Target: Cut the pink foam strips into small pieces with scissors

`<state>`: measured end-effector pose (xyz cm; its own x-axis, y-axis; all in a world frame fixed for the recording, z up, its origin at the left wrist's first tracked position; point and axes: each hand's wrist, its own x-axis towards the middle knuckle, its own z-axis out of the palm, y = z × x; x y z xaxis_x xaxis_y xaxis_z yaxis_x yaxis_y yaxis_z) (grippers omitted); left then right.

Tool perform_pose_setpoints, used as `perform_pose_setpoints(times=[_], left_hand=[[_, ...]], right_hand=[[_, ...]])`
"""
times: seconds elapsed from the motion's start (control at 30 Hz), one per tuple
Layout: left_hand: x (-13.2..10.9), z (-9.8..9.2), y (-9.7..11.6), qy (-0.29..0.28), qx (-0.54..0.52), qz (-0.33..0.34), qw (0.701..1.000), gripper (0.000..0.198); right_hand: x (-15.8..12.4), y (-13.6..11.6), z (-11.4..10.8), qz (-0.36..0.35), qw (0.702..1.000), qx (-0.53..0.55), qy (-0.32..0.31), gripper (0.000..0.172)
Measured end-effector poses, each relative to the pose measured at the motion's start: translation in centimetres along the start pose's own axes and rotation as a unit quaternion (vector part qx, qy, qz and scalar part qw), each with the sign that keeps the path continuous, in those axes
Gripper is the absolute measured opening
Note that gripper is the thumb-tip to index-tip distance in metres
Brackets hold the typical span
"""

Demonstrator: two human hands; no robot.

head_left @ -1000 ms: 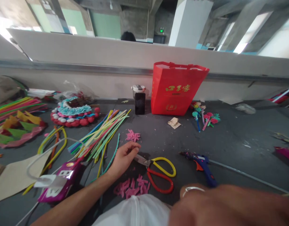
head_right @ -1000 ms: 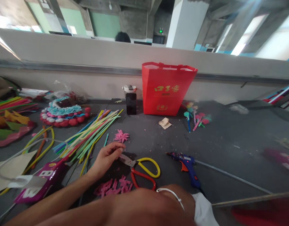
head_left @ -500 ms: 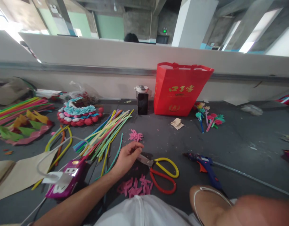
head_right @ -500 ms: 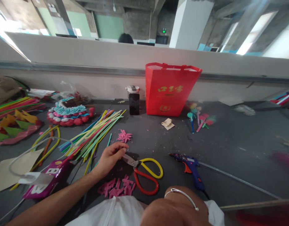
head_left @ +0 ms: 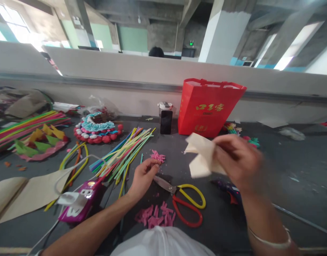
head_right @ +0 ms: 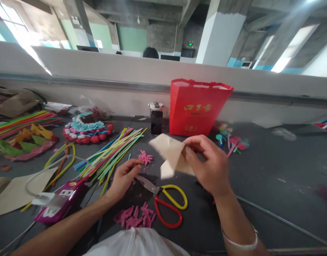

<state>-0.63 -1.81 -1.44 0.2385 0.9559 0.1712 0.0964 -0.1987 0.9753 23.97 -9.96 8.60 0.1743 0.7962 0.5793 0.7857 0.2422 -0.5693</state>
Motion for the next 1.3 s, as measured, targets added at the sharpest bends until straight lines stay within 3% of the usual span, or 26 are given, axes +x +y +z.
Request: perform_pose_setpoints(times=[0.1, 0.17, 0.23, 0.33, 0.4, 0.5, 0.6, 0.77, 1.03, 1.2, 1.27, 1.3], left_hand=[[0.6, -0.5, 0.6, 0.038, -0.016, -0.009, 0.999, 0.023], [0.9, -0.8, 1.2, 0.049, -0.019, -0.018, 0.998, 0.023], [1.0, -1.1, 2.1, 0.026, -0.007, -0.030, 0.999, 0.022], [-0.1, -1.6, 3.5, -0.085, 0.060, -0.018, 0.994, 0.019], [-1.8, -2.1, 4.3, -0.190, 0.158, 0.049, 0.968, 0.019], [-4.8, -3.0, 4.3, -0.309, 0.275, 0.159, 0.896, 0.032], [-6.9, -3.4, 3.2, -0.364, 0.323, 0.167, 0.857, 0.043], [-7.1, -2.5, 1.4, -0.320, 0.380, 0.201, 0.844, 0.025], [-6.0, -2.8, 0.3, -0.255, 0.410, 0.229, 0.845, 0.022], [-4.1, -3.5, 0.3, -0.208, 0.411, 0.221, 0.860, 0.022], [-3.3, -3.5, 0.5, -0.191, 0.411, 0.214, 0.866, 0.023], [-2.9, -3.4, 0.7, -0.186, 0.407, 0.208, 0.870, 0.023]], right_hand=[[2.7, 4.8, 2.2, 0.097, 0.989, -0.095, -0.055, 0.021], [2.6, 7.1, 3.1, 0.136, 0.972, -0.189, -0.041, 0.035], [1.0, 7.5, 3.5, 0.136, 0.976, -0.162, -0.054, 0.040], [-2.7, 5.4, 3.8, 0.129, 0.968, -0.064, -0.208, 0.033], [-5.4, 3.7, 4.2, 0.090, 0.950, -0.043, -0.296, 0.035], [-8.2, 2.7, 4.9, 0.024, 0.939, -0.067, -0.337, 0.046], [-9.0, 3.3, 5.3, 0.021, 0.938, -0.085, -0.336, 0.047], [-8.3, 3.4, 5.9, -0.006, 0.935, -0.096, -0.340, 0.043], [-8.5, 2.9, 6.1, -0.049, 0.944, -0.134, -0.298, 0.030], [-5.3, 4.4, 7.4, -0.045, 0.958, -0.143, -0.246, 0.038], [-3.4, 5.1, 8.8, -0.052, 0.945, -0.188, -0.262, 0.047], [-2.6, 5.5, 9.4, -0.046, 0.935, -0.223, -0.271, 0.043]])
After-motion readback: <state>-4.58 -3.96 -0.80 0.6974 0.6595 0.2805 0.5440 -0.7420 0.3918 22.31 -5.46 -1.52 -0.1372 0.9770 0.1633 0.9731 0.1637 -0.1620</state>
